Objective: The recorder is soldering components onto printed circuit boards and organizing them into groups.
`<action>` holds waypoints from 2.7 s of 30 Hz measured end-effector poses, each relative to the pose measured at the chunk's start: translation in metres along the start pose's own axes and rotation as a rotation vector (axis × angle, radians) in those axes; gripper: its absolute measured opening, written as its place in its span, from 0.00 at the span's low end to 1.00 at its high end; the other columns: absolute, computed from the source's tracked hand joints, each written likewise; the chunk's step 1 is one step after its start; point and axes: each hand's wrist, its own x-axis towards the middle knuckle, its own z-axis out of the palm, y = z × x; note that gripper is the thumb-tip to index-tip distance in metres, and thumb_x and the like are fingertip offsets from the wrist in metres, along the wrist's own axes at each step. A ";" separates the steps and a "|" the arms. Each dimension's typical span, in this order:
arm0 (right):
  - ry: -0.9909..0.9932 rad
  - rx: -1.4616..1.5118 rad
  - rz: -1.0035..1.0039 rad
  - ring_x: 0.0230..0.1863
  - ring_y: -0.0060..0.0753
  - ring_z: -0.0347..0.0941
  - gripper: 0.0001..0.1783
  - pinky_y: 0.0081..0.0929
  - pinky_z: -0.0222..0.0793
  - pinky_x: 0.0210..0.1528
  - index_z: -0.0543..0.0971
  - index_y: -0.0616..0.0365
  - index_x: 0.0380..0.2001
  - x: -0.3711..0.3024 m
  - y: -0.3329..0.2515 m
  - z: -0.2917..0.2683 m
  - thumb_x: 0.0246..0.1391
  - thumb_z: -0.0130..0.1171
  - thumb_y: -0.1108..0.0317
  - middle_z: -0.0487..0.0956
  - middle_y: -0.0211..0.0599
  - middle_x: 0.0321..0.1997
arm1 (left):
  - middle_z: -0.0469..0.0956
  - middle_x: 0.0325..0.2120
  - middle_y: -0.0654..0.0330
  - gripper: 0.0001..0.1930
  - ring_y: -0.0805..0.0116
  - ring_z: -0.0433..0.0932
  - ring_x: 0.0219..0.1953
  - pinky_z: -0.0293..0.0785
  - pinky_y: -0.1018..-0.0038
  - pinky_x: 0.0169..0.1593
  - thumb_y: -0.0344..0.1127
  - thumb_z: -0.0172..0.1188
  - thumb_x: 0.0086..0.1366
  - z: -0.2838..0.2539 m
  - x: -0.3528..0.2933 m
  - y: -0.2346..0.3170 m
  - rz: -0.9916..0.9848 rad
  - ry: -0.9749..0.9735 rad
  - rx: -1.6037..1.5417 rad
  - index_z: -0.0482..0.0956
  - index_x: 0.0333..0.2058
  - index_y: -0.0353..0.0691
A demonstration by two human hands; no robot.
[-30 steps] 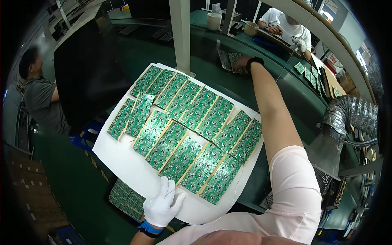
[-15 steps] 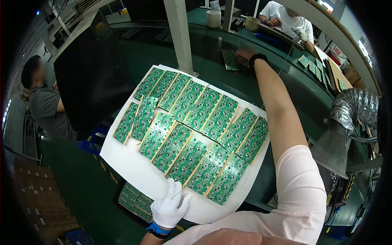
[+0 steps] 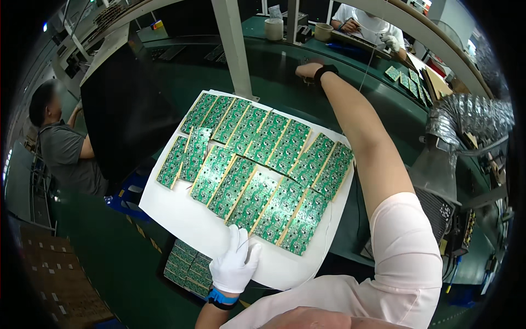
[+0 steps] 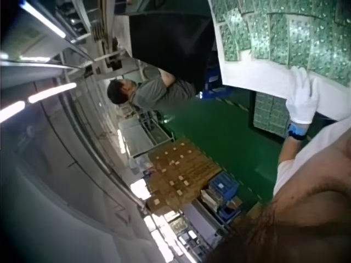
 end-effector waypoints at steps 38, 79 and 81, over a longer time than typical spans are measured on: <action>-0.029 0.135 -0.690 0.45 0.34 0.78 0.54 0.26 0.75 0.48 0.52 0.67 0.72 -0.463 0.079 0.088 0.43 0.67 0.66 0.72 0.55 0.61 | 0.82 0.44 0.47 0.29 0.61 0.84 0.41 0.80 0.72 0.46 0.38 0.71 0.59 -0.029 0.011 0.035 -0.012 -0.035 -0.670 0.75 0.57 0.32; 0.134 -0.440 -0.354 0.42 0.63 0.79 0.32 0.45 0.77 0.45 0.63 0.76 0.60 -0.357 0.091 0.063 0.49 0.54 0.81 0.80 0.67 0.42 | 0.81 0.42 0.59 0.20 0.74 0.78 0.41 0.75 0.75 0.47 0.27 0.67 0.62 -0.036 -0.013 0.030 -0.440 -0.009 -1.346 0.74 0.52 0.30; 0.139 -0.358 -0.424 0.44 0.64 0.79 0.34 0.43 0.77 0.46 0.61 0.72 0.63 -0.366 0.087 0.057 0.53 0.56 0.78 0.79 0.69 0.38 | 0.81 0.42 0.59 0.20 0.74 0.78 0.41 0.75 0.75 0.47 0.27 0.67 0.62 -0.036 -0.011 0.034 -0.422 -0.005 -1.337 0.74 0.51 0.30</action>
